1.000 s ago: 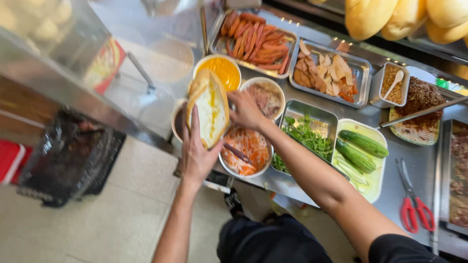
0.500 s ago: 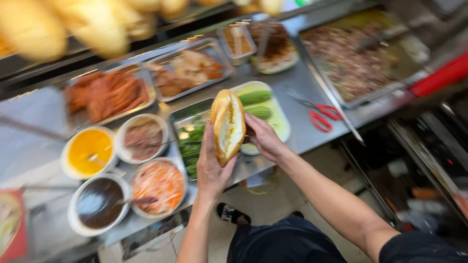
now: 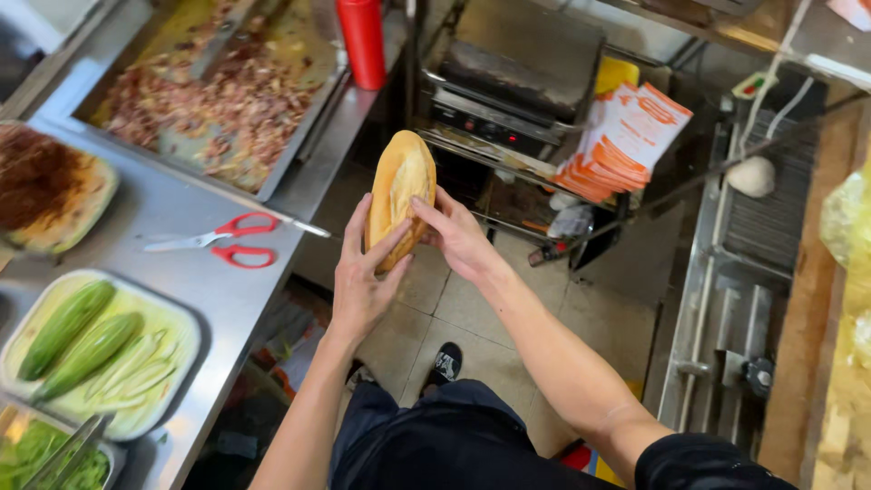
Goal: The person prepares two sandwiches by slicing baguettes, spreading condiments, and adding fillings including herbs, cucumber, sliced meat, and shredded vegetables. The person uses scissors to cut the bread and tongs to handle ingredients, then places the finished sandwiches on a warming grill.
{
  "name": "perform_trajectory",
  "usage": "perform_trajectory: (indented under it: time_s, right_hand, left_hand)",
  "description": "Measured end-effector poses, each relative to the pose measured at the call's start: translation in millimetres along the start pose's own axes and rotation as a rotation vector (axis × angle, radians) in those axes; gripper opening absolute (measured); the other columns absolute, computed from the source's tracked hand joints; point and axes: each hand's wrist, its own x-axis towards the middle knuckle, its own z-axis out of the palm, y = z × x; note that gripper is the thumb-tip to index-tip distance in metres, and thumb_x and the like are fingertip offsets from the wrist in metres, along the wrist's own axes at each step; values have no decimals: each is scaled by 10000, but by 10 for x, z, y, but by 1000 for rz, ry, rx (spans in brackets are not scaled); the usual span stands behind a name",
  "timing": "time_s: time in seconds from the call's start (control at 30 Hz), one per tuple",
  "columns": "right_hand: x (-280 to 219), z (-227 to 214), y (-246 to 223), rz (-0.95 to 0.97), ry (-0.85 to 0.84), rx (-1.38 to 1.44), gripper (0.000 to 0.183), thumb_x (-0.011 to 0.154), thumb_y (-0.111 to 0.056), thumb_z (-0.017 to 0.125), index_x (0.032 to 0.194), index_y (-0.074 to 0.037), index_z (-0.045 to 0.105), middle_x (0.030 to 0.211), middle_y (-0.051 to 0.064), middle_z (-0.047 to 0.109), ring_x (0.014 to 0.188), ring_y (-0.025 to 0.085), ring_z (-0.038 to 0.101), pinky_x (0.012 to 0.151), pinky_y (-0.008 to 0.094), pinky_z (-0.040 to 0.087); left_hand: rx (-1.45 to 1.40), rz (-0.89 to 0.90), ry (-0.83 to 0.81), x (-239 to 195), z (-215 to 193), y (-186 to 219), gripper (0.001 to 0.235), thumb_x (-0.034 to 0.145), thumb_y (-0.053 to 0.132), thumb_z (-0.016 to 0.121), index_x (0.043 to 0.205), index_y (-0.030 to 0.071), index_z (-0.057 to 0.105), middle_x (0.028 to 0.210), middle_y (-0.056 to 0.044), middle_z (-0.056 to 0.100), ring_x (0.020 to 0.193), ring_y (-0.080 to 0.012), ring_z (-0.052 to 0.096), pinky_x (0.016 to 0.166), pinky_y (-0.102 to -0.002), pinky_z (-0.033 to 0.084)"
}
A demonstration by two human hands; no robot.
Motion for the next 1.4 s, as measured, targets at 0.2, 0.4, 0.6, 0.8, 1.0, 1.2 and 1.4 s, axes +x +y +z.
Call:
perform_trajectory:
  time_s: [0.2,0.4,0.6,0.8,1.0,1.2,1.4]
  right_hand:
    - [130,-1051,-100,-53,254,158,531,964,-278,680,1441,-93,540,1270,21,661,1134,138,643,928,344,534]
    - [427,-1938,-147,-74,471,135,530,962,-260,686,1438,-82,535,1273,34,658,1149,146,636,947,356,534]
    - [761,-2730,-168,9,597,43,603,939,-288,692,1474,-100,488,1291,66,649,1156,182,637,958,384,539]
    - [1196,-4033,-132,-92,720,-435,631,1019,-433,583,1522,-75,453,1515,92,508,1370,199,507,1089,399,454]
    - [1828,-5916,-767,-196,994,-1679,428,1008,-423,638,1347,-163,642,1401,189,606,1339,405,523,1183,551,324]
    - [1993,-6493,-1002,-69,767,-1769,401,994,-347,564,1330,-140,635,1325,209,629,1250,433,533,1061,594,345]
    - [2550,-7243,-1030,38,723,-1863,431,966,-348,596,1307,-93,660,1344,212,635,1259,413,562,1061,547,400]
  left_hand:
    - [-583,-511,-76,709,952,0,677,881,217,748,1463,2,477,1392,-167,579,1101,-206,671,808,-338,588]
    - [-751,-729,-329,1307,1900,-430,549,894,219,748,1370,-9,601,1150,-90,752,941,-133,732,694,-278,616]
    - [-878,-740,-407,1727,2663,-756,497,903,197,749,1343,-11,645,1149,-104,758,935,-143,725,716,-285,614]
    - [-915,-839,-355,2036,3017,-881,491,906,189,736,1351,7,632,1157,-90,753,958,-139,731,745,-289,632]
    - [-935,-819,-268,2369,3577,-1030,486,920,197,721,1354,3,624,1151,-85,756,950,-140,735,728,-283,626]
    - [-963,-690,-263,2822,4152,-1181,459,938,218,711,1329,-16,651,1104,-91,764,915,-132,727,712,-285,622]
    - [-998,-627,-252,3192,4545,-1207,460,948,229,700,1327,-26,641,1102,-92,756,927,-124,725,732,-292,631]
